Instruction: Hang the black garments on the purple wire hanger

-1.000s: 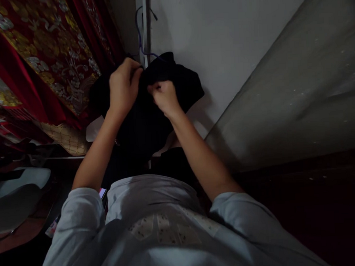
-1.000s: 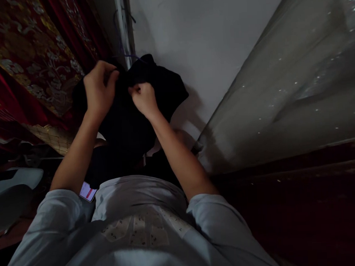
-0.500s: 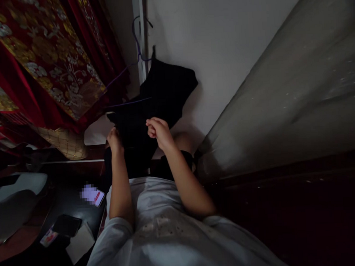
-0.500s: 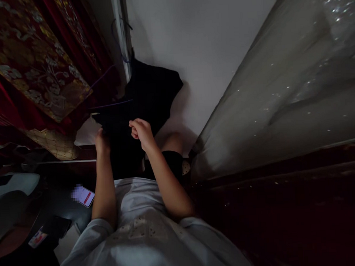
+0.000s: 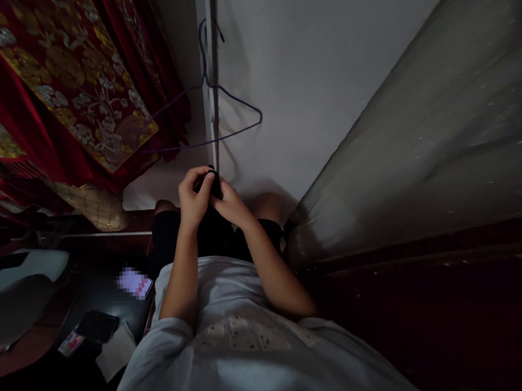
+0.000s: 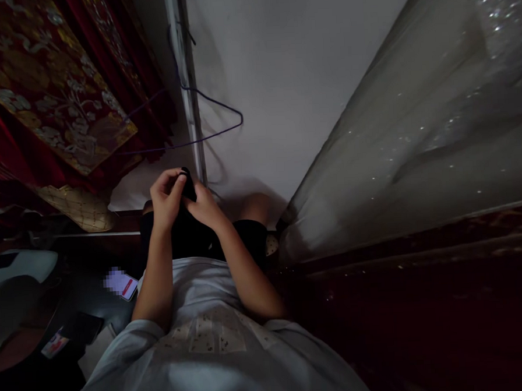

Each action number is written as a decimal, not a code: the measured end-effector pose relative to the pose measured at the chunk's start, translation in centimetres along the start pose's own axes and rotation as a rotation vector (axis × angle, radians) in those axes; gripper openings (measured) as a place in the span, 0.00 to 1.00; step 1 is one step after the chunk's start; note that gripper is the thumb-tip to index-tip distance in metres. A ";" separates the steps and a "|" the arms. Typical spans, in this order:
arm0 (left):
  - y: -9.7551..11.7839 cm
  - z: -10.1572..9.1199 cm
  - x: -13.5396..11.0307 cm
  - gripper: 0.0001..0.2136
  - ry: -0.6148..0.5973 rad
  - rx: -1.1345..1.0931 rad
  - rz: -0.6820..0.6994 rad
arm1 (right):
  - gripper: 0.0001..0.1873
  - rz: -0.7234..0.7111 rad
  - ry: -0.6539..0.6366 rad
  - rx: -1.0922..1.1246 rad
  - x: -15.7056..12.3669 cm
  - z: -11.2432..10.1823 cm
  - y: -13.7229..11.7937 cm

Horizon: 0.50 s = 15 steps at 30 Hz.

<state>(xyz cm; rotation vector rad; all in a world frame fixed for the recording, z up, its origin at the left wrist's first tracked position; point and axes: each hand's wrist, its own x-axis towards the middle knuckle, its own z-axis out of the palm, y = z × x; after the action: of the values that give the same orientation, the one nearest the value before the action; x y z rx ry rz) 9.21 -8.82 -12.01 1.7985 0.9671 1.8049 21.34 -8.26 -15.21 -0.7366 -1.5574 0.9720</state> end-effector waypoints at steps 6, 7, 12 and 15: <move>-1.8 -1.8 0.9 0.25 -0.321 0.099 -0.003 | 0.14 0.080 -0.052 0.051 1.9 -1.3 -1.3; -2.7 -2.3 0.7 0.28 -0.427 0.107 -0.050 | 0.13 0.056 -0.108 0.012 2.5 -2.4 -1.9; -6.4 -6.4 -0.6 0.30 -0.886 0.400 -0.193 | 0.04 -0.176 -0.095 -0.325 6.3 -7.8 -4.8; -7.2 -9.9 -0.2 0.25 -0.986 0.637 -0.139 | 0.09 -0.200 0.048 -0.492 8.6 -9.3 -4.5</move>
<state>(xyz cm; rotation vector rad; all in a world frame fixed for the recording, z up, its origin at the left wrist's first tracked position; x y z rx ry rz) -1.75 -5.90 -16.58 2.4745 1.2123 0.3395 28.90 -1.13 -6.69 -0.9107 -1.8104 0.4194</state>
